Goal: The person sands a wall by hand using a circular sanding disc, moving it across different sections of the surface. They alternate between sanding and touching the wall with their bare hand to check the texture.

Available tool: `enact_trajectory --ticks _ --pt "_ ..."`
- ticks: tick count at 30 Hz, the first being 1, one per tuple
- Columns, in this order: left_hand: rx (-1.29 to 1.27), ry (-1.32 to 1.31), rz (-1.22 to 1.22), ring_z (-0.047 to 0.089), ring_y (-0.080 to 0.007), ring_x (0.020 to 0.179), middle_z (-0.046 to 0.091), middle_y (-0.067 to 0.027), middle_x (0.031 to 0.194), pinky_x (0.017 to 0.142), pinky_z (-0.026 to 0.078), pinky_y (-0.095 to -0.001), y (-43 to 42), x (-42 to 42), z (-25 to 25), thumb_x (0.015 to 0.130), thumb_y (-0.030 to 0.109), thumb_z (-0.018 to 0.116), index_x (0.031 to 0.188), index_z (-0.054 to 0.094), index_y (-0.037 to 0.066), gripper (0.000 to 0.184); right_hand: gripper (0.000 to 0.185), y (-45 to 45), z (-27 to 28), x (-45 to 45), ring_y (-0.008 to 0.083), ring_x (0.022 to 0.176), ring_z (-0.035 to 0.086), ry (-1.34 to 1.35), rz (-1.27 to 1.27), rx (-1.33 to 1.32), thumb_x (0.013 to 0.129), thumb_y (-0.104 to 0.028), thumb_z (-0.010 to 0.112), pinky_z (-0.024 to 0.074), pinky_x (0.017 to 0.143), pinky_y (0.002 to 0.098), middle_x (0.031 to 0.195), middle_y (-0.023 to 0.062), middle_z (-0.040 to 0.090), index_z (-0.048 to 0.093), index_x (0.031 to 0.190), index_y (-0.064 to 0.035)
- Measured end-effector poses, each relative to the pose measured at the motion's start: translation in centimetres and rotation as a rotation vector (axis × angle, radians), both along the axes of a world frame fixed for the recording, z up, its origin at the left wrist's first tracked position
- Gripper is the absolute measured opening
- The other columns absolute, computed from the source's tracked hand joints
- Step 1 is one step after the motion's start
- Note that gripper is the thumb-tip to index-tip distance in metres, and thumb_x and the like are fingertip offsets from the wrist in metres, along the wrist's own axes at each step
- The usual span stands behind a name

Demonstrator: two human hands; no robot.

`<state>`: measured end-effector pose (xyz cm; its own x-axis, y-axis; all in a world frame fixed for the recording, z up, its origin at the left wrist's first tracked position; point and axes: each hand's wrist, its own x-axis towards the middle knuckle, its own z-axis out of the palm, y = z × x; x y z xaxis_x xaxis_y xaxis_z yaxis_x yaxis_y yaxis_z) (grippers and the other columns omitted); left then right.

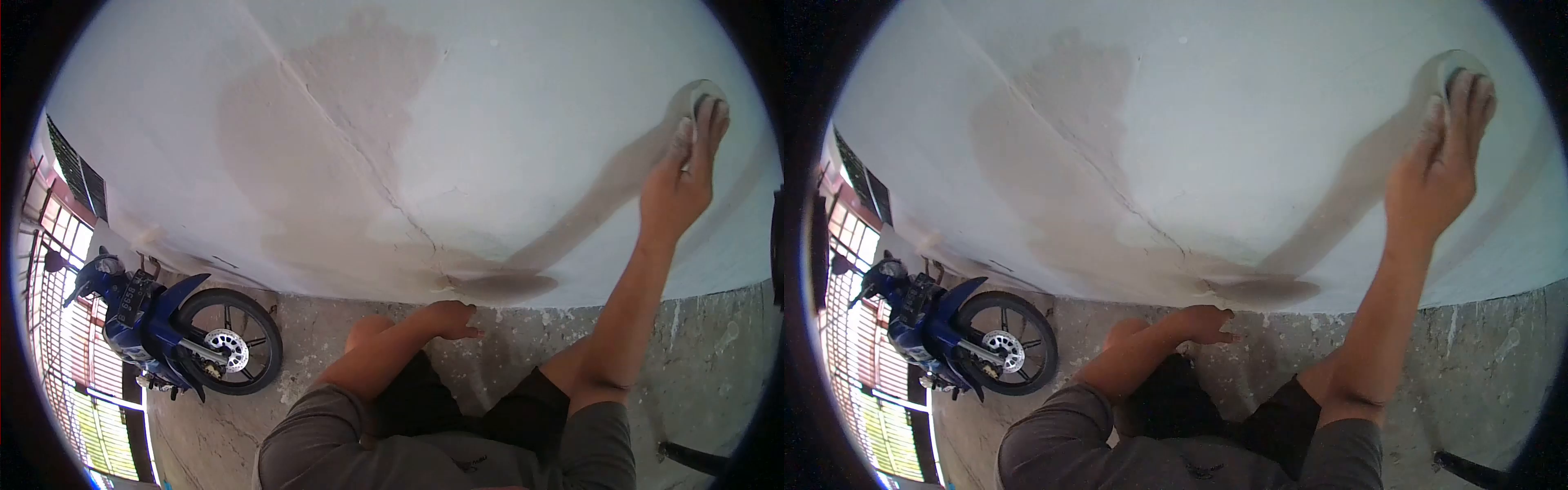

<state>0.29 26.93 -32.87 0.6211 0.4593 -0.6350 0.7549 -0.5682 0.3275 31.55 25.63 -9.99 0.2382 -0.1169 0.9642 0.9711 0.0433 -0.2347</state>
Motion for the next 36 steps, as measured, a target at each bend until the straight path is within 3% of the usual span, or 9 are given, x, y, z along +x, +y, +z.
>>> enact_trajectory --ticks 4,11,13,15,17,19,24,31,36 --pt "0.013 0.012 -0.025 0.059 -0.0426 0.116 0.062 -0.0286 0.121 0.099 0.046 -0.0487 0.2 0.0 0.1 0.09 0.065 0.054 0.138 0.047 -0.002 0.082 0.039 0.5 -0.2 -0.5 0.027 0.144 0.035 -0.229 0.007 -0.031 0.106 -0.026 0.044 0.0423 0.111 0.0388 0.151 0.0099 0.044 0.052 0.143 -0.0139" --pt "-0.003 0.032 -0.012 0.059 -0.043 0.115 0.061 -0.0287 0.121 0.099 0.045 -0.0491 -0.1 0.1 -0.8 0.09 0.064 0.055 0.136 0.048 -0.003 0.082 0.037 -0.1 -0.3 -0.1 0.0301 0.142 0.039 0.145 0.073 0.071 0.105 -0.023 0.046 0.0396 0.113 0.0399 0.148 0.0119 0.049 0.056 0.139 -0.0109" --pt "0.006 0.025 -0.041 0.059 -0.0432 0.115 0.061 -0.0287 0.122 0.099 0.045 -0.0488 -0.1 0.3 -1.7 0.089 0.064 0.055 0.135 0.049 -0.003 0.082 0.037 0.5 -0.4 -1.2 0.0312 0.141 0.039 0.088 0.061 0.061 0.104 -0.022 0.046 0.0393 0.113 0.0414 0.148 0.0121 0.049 0.056 0.138 -0.0098" --pt "0.022 0.024 -0.074 0.059 -0.0433 0.116 0.061 -0.0288 0.122 0.099 0.045 -0.0484 -0.1 0.0 -1.9 0.089 0.064 0.056 0.135 0.049 -0.004 0.082 0.037 1.1 -0.2 -1.5 0.0324 0.141 0.04 -0.174 0.04 0.053 0.104 -0.021 0.047 0.0404 0.112 0.043 0.147 0.012 0.049 0.056 0.138 -0.0082" --pt "0.055 -0.067 -0.044 0.061 -0.0414 0.111 0.064 -0.0267 0.115 0.095 0.048 -0.048 -0.3 -0.4 -1.5 0.088 0.063 0.057 0.128 0.052 -0.007 0.08 0.037 0.4 -0.2 0.0 0.0336 0.14 0.04 -0.177 -0.006 0.028 0.104 -0.018 0.047 0.0421 0.111 0.0437 0.146 0.0133 0.05 0.056 0.137 -0.0071" --pt "0.004 -0.011 -0.02 0.059 -0.0425 0.114 0.062 -0.0282 0.12 0.098 0.046 -0.0476 0.2 -0.1 -0.7 0.089 0.063 0.057 0.132 0.05 -0.006 0.082 0.037 -0.2 -0.3 0.8 0.0342 0.14 0.039 0.067 -0.022 0.036 0.103 -0.017 0.047 0.0431 0.11 0.0433 0.147 0.0148 0.049 0.055 0.139 -0.0075" --pt "-0.018 0.025 -0.023 0.058 -0.0432 0.117 0.06 -0.0295 0.124 0.101 0.044 -0.0478 0.1 0.0 -1.6 0.089 0.063 0.057 0.134 0.049 -0.005 0.082 0.04 1.5 -0.5 -2.4 0.0344 0.141 0.038 -0.156 -0.02 0.053 0.103 -0.018 0.048 0.0407 0.112 0.0432 0.149 0.0153 0.047 0.052 0.141 -0.0085" --pt "0.007 -0.008 -0.051 0.059 -0.0426 0.114 0.062 -0.0284 0.12 0.099 0.046 -0.0487 -0.1 0.5 -1.0 0.089 0.063 0.056 0.133 0.051 -0.003 0.079 0.04 0.0 -0.2 -0.8 0.0295 0.141 0.039 0.053 0.014 0.006 0.103 -0.018 0.049 0.0409 0.112 0.0406 0.15 0.0117 0.047 0.053 0.142 -0.0136" --pt "-0.002 0.03 -0.09 0.059 -0.0425 0.115 0.062 -0.0288 0.12 0.098 0.046 -0.0491 -0.1 0.9 -0.7 0.09 0.061 0.056 0.133 0.05 -0.004 0.078 0.039 0.5 -0.3 -2.1 0.0272 0.142 0.038 -0.124 0.019 -0.003 0.104 -0.02 0.048 0.0401 0.112 0.0377 0.149 0.0119 0.047 0.052 0.143 -0.0129"
